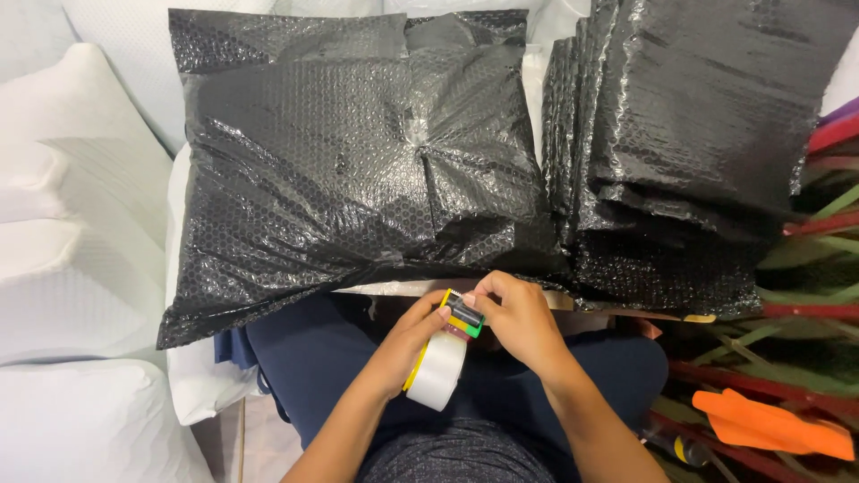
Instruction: The person is wrapping a white pillow in black bubble wrap and sealing the package with tape.
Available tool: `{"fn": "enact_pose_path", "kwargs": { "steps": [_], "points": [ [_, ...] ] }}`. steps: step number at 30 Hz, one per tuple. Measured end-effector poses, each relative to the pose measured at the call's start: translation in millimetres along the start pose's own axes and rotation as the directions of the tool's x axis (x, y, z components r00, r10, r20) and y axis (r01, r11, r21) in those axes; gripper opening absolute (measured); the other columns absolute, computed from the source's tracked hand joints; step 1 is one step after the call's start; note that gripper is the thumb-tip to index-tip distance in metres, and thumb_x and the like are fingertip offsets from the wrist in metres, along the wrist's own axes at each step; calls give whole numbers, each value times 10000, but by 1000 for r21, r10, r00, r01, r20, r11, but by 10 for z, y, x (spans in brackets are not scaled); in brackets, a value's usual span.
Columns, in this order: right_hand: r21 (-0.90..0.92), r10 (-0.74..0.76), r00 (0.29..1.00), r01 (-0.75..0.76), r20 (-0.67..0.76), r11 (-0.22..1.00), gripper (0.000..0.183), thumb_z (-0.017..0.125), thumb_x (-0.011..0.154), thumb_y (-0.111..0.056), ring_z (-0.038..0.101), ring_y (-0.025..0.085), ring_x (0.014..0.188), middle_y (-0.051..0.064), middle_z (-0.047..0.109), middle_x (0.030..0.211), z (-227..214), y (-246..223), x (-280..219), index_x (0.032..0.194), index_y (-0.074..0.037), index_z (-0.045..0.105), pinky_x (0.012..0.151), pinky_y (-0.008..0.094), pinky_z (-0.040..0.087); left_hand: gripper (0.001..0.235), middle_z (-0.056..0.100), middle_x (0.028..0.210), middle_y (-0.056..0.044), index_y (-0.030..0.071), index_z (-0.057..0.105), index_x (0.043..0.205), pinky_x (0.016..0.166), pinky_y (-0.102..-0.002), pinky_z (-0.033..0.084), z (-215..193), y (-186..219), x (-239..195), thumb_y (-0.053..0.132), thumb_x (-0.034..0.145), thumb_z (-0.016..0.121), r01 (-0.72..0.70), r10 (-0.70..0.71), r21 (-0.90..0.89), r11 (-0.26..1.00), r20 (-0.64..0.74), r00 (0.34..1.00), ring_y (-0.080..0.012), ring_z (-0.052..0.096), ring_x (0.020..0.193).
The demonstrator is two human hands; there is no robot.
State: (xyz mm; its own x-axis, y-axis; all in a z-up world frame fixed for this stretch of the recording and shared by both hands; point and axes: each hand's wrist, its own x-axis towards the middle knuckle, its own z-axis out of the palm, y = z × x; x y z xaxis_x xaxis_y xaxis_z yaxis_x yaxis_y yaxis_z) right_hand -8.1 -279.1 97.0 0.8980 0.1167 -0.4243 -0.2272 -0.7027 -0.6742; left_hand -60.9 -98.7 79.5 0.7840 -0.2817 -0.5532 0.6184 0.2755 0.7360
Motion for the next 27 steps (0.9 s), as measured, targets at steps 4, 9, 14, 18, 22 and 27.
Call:
{"fn": "enact_pose_path", "kwargs": {
  "steps": [4, 9, 14, 18, 22, 27],
  "points": [
    [39, 66, 998, -67, 19, 997, 200, 736, 894, -276, 642, 114, 645, -33, 683, 713, 26, -59, 2, 747, -160, 669, 627, 287, 485, 389, 670, 899, -164, 95, 595, 1299, 515, -389, 572, -15, 72, -38, 297, 967, 573, 105, -102, -126, 987, 31, 994, -237, 649, 612],
    [121, 126, 992, -128, 28, 984, 135, 726, 886, -218, 717, 163, 651, 53, 731, 723, 41, -65, 40, 809, -110, 702, 625, 274, 539, 482, 672, 952, -188, 82, 571, 1377, 606, -370, 566, -10, 165, -122, 326, 962, 591, 110, -109, -32, 993, 33, 993, -258, 687, 721],
    [244, 135, 990, -140, 35, 960, 127, 715, 874, -143, 777, 219, 640, 172, 738, 693, 70, -42, 54, 862, -17, 719, 587, 288, 610, 607, 686, 1015, -207, 73, 556, 1457, 678, -374, 592, -90, 89, -83, 368, 935, 648, 79, -81, 112, 991, 7, 997, -277, 739, 819],
    [373, 160, 982, -185, 99, 909, 168, 711, 896, -101, 775, 295, 688, 242, 728, 752, 52, -100, 4, 898, 65, 688, 657, 372, 651, 541, 643, 1118, -243, 94, 569, 1444, 801, -421, 579, -219, -28, 29, 341, 964, 606, 22, -33, 204, 979, 48, 998, -324, 705, 970],
    [442, 170, 979, -203, 112, 874, 179, 706, 906, -80, 761, 293, 702, 260, 723, 797, 77, -94, -14, 917, 95, 670, 686, 409, 663, 516, 646, 1069, -222, 108, 569, 1428, 755, -400, 580, -209, 32, -8, 327, 962, 595, 26, -42, 216, 976, 71, 997, -308, 708, 891],
    [549, 196, 974, -227, 115, 805, 174, 694, 930, -85, 743, 274, 639, 172, 627, 704, 197, 4, 37, 910, 83, 650, 637, 423, 678, 509, 652, 1017, -197, 161, 571, 1427, 711, -387, 593, -303, -114, 70, 347, 955, 606, 30, -49, 210, 977, 86, 995, -289, 726, 840]
  ]
}}
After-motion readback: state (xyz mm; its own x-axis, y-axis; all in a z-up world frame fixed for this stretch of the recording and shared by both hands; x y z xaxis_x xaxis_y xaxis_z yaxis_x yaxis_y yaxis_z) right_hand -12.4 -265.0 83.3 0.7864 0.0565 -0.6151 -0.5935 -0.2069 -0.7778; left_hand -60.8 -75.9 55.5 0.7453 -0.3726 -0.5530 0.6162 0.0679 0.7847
